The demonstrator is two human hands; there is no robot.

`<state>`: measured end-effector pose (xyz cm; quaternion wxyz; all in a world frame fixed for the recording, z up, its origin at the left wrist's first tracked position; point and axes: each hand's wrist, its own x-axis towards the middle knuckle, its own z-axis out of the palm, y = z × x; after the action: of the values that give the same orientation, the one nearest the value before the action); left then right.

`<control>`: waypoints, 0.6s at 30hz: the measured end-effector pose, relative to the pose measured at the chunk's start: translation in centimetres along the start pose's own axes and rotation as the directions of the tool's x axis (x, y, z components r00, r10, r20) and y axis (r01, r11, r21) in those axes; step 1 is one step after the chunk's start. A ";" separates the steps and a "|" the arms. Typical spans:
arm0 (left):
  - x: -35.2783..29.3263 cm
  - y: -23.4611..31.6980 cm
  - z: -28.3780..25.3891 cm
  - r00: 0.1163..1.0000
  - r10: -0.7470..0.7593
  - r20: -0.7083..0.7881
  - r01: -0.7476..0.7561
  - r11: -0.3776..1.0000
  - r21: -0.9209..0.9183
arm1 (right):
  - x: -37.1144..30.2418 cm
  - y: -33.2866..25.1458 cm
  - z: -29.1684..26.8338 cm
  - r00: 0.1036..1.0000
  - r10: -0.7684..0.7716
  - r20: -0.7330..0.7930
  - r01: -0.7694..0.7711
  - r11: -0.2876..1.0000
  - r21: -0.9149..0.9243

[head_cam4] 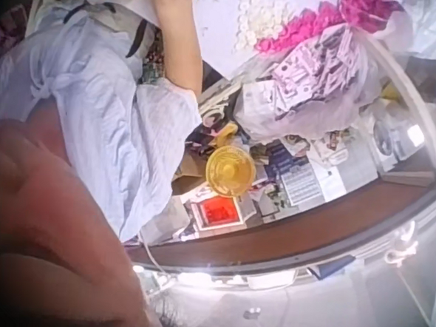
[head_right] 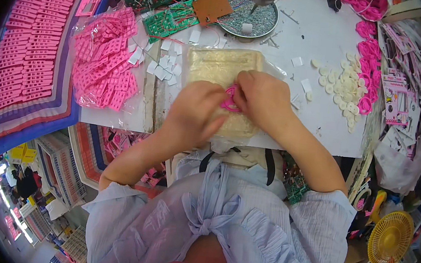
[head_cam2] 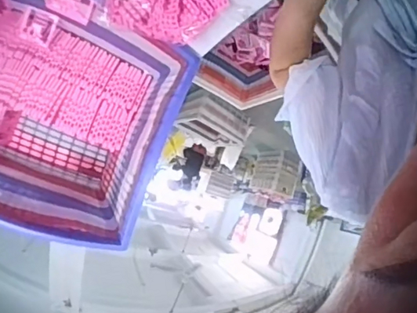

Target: Assembling a pink toy house by installing a circuit board and applying adhesive with a glue gun.

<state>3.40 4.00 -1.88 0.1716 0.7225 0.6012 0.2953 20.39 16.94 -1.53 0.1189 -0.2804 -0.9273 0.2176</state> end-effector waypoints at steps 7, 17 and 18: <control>-2.6 1.6 2.0 0.977 0.039 0.211 -0.107 0.942 0.319 | 0.6 -0.7 -0.4 0.994 -0.021 0.105 0.024 0.999 -0.023; 2.0 -8.4 -16.0 0.918 -0.263 -0.297 0.228 0.963 -0.145 | -2.8 1.4 -4.3 0.992 0.089 0.092 -0.113 0.946 0.304; 2.5 -11.6 -18.9 0.860 -0.300 -0.412 0.372 0.922 0.107 | -3.0 1.9 -4.6 0.992 0.107 0.072 -0.125 0.938 0.323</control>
<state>-17.19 6.93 6.19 0.0311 0.5456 0.7647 0.3414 25.34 18.17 1.30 0.1258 -0.3051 -0.8632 0.3821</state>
